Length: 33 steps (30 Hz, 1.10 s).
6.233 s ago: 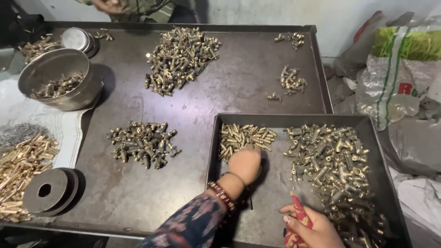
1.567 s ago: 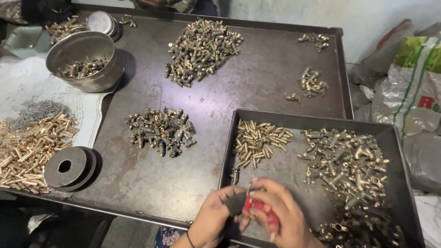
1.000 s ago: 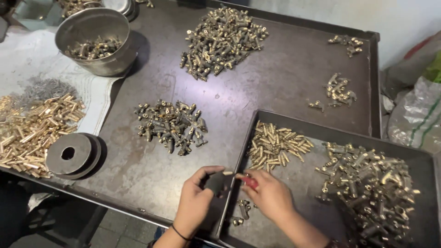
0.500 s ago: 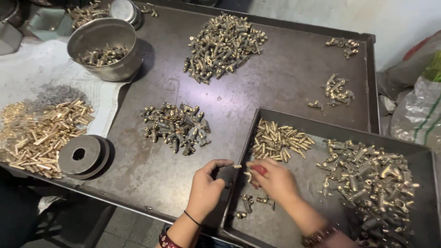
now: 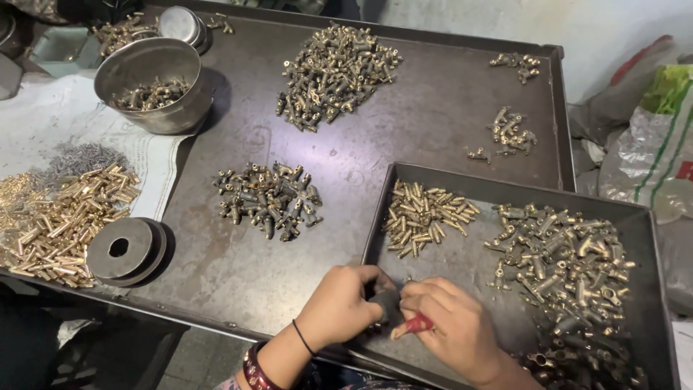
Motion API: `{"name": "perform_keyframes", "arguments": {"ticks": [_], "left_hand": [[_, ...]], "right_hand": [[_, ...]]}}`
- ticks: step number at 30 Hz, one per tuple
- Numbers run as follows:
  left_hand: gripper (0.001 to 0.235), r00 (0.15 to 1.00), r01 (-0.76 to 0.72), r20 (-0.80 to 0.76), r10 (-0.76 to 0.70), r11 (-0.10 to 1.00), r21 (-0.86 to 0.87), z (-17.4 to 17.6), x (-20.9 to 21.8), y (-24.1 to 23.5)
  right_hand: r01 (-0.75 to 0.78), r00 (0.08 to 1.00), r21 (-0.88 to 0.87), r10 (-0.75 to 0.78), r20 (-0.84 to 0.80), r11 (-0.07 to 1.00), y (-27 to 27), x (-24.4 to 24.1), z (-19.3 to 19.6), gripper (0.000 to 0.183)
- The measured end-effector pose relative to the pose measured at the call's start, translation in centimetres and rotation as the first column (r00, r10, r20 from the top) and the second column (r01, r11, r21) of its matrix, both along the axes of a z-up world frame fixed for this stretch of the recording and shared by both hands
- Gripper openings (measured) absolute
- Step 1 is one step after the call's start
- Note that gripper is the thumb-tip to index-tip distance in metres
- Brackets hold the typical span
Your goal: Sorting and inspecting small brass metal fittings on a fabrication table.
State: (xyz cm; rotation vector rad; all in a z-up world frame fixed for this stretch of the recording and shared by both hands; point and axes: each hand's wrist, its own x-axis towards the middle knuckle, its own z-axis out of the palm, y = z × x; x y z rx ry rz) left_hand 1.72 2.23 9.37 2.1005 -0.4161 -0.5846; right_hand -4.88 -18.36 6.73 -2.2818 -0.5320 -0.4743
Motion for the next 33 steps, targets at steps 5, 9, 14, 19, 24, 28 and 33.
{"name": "perform_keyframes", "arguments": {"ticks": [5,9,14,19,24,28,33], "left_hand": [[0.026,0.996,-0.082,-0.030,0.082,0.997,0.002,-2.7,0.3,0.1],[0.023,0.963,-0.241,-0.175,0.204,0.945,-0.223,-4.6,0.3,0.8],[0.030,0.948,-0.280,-0.251,0.195,0.888,-0.364,-5.8,-0.4,1.0],[0.031,0.931,-0.337,-0.252,0.264,0.886,-0.318,-5.7,-1.0,1.7],[0.034,0.941,-0.330,-0.154,0.300,0.913,-0.238,-6.6,-2.3,2.3],[0.031,0.880,-0.352,-0.455,0.138,0.832,-0.429,-6.2,-3.4,1.1],[0.030,0.837,-0.316,-0.545,0.048,0.856,-0.410,-4.9,-4.0,0.4]], "right_hand": [[0.145,0.975,0.027,-0.138,-0.177,0.989,-2.7,-0.2,-3.8,0.027],[0.186,0.709,-0.145,-0.234,-0.665,0.972,-3.7,-0.2,-5.1,0.028],[-0.180,0.604,-0.440,-0.254,-0.755,0.880,0.0,0.2,-5.8,0.039],[-0.277,0.713,-0.513,-0.184,-0.677,0.812,0.2,0.4,-7.3,0.035],[0.006,0.603,-0.264,-0.214,-0.769,0.965,-0.1,0.3,-2.4,0.028],[0.154,0.643,-0.068,-0.152,-0.751,0.986,-1.0,-1.9,-1.3,0.030],[-0.029,0.991,-0.143,0.010,-0.130,0.989,-1.9,-3.6,-0.7,0.043]]}}
